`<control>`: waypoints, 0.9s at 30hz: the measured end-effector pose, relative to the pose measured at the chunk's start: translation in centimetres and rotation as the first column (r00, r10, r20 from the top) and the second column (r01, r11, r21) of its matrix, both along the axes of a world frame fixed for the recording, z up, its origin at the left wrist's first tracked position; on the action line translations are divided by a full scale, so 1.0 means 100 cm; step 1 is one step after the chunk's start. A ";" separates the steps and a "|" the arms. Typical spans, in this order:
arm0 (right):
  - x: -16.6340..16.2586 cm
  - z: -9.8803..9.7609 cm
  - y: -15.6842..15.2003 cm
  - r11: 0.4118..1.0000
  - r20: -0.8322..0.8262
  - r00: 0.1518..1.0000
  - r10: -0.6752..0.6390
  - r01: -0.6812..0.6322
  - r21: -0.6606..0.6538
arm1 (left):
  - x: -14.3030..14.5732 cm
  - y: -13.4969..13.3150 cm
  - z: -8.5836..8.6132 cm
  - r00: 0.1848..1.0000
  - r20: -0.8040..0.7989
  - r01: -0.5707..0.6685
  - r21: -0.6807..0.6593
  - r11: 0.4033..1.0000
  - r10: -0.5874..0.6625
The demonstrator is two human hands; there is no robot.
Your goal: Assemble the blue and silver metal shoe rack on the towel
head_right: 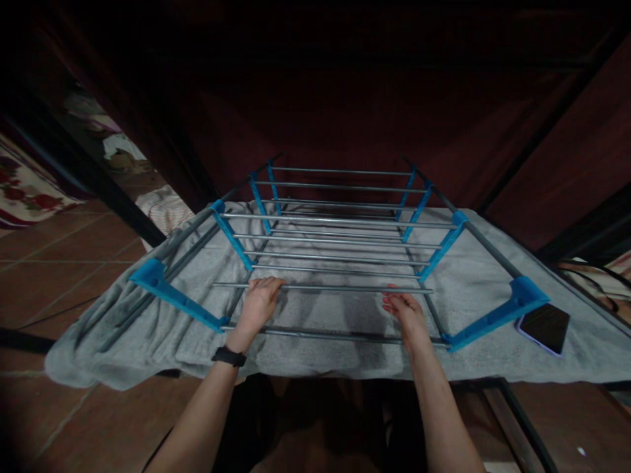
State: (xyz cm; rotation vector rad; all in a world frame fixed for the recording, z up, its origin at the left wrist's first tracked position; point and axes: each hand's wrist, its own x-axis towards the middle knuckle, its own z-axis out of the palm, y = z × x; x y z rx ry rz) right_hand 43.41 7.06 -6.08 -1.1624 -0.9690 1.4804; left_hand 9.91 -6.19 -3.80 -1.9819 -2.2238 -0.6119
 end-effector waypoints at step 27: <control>0.027 -0.021 0.017 0.930 -0.217 0.932 -0.291 0.222 -0.292 | 0.023 0.000 -0.002 0.980 -0.181 0.049 -0.165 0.985 -0.079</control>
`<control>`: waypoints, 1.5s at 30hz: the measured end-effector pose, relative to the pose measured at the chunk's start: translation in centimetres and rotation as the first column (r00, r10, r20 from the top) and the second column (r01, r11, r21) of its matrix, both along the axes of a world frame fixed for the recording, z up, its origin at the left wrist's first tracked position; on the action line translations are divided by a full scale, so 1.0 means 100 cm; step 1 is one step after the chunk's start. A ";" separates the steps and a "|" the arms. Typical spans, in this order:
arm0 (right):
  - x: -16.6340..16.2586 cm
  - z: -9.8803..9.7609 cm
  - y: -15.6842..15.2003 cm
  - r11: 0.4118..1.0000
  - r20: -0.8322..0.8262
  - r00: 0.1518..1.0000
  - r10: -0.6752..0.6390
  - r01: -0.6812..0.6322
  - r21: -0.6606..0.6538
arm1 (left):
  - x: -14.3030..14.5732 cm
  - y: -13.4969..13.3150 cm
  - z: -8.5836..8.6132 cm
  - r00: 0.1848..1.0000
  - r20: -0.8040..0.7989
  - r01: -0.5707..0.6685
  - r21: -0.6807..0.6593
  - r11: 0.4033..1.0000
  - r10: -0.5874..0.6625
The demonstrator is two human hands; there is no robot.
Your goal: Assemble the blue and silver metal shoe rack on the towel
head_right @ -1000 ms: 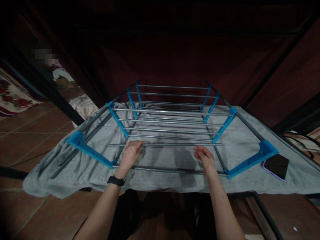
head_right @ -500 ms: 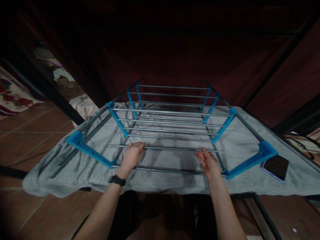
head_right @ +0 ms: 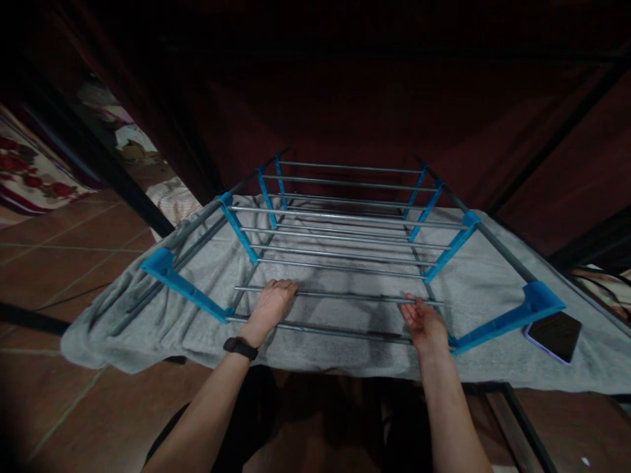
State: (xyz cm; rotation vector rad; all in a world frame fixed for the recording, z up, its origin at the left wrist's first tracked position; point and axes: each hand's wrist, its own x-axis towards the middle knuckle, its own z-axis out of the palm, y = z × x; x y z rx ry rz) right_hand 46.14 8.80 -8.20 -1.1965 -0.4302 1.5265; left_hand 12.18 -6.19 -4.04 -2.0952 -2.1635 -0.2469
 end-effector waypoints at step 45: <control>0.014 -0.009 0.005 0.996 0.072 0.994 -0.079 0.082 -0.036 | 0.019 0.006 -0.010 0.999 -0.022 0.020 -0.126 0.992 -0.023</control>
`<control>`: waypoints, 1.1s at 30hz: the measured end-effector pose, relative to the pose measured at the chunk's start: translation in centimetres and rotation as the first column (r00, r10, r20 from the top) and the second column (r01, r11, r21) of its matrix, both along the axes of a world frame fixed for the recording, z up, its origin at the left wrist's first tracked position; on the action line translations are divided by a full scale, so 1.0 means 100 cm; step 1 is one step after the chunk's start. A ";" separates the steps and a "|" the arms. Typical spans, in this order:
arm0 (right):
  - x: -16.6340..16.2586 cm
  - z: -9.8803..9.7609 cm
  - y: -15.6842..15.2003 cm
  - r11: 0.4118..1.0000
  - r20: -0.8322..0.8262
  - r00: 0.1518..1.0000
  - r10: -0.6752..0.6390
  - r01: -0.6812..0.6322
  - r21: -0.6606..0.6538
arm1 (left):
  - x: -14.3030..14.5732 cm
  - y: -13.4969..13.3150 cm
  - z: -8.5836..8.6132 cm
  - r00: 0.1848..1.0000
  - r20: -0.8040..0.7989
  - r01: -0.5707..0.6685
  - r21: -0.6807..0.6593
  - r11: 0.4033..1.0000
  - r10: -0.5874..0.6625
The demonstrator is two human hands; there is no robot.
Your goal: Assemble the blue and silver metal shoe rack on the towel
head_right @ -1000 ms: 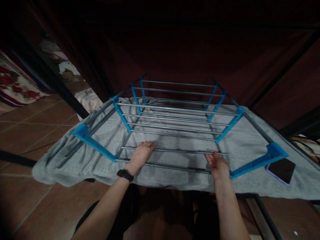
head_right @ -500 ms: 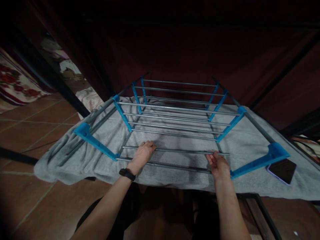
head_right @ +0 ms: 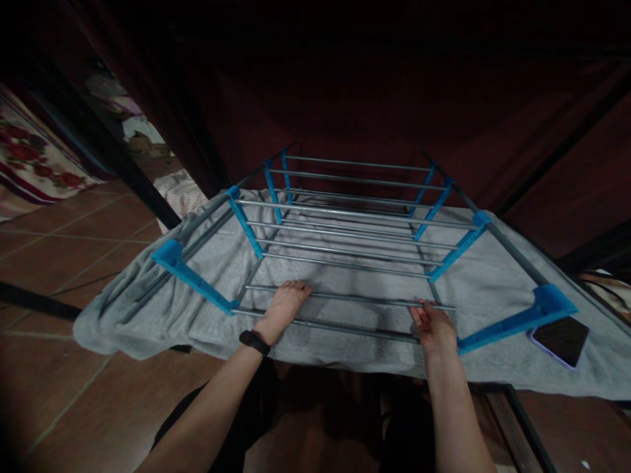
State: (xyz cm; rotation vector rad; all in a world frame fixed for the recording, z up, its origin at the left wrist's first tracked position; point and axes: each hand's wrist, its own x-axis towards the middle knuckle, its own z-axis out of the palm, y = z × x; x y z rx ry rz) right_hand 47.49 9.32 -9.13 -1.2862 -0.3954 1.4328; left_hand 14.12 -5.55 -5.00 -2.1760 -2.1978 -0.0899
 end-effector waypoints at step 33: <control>0.007 0.008 0.003 0.997 -0.030 0.998 -0.057 0.055 -0.056 | 0.013 -0.008 0.004 0.980 -0.131 0.176 0.203 0.963 -0.151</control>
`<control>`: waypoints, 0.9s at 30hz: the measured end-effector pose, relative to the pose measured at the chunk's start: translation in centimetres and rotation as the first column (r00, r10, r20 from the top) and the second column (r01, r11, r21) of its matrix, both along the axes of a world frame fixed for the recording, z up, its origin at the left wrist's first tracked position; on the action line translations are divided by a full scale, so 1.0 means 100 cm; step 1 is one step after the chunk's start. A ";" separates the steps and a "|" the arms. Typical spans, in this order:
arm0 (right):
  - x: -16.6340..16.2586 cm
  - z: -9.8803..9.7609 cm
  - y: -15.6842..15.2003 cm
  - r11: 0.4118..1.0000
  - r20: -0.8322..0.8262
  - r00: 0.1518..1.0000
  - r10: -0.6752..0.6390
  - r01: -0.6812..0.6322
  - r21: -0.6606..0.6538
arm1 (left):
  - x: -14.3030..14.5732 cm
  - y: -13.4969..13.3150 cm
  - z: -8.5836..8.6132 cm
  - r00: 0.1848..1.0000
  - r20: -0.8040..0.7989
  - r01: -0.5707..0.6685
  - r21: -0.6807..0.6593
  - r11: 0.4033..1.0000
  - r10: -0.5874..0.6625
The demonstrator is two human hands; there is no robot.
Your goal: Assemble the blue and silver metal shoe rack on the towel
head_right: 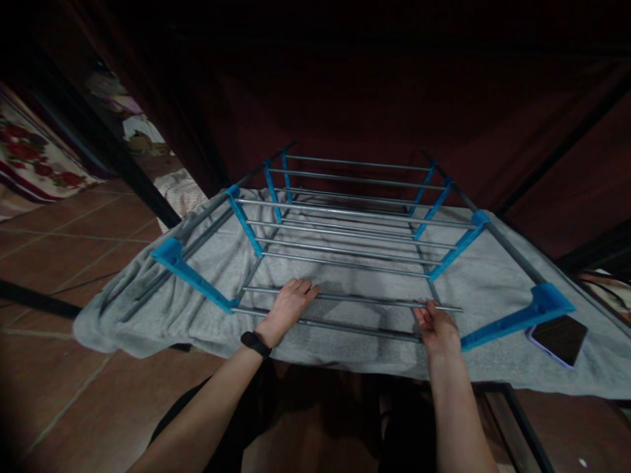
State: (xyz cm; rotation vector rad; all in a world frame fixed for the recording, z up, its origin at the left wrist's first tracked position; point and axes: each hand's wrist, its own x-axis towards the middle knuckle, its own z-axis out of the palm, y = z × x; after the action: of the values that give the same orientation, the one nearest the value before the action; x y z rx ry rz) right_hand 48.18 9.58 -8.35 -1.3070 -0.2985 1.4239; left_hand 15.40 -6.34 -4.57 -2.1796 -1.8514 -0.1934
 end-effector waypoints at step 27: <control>-0.006 0.010 -0.005 1.000 -0.027 0.999 0.025 -0.025 -0.004 | -0.019 -0.006 0.003 0.965 0.261 0.041 -0.050 0.998 -0.026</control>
State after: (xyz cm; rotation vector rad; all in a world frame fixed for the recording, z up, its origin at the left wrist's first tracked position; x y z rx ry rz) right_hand 47.56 9.06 -7.31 -1.2902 -0.2949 1.4628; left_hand 13.54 -6.92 -4.26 -2.3186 -1.9760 -0.4622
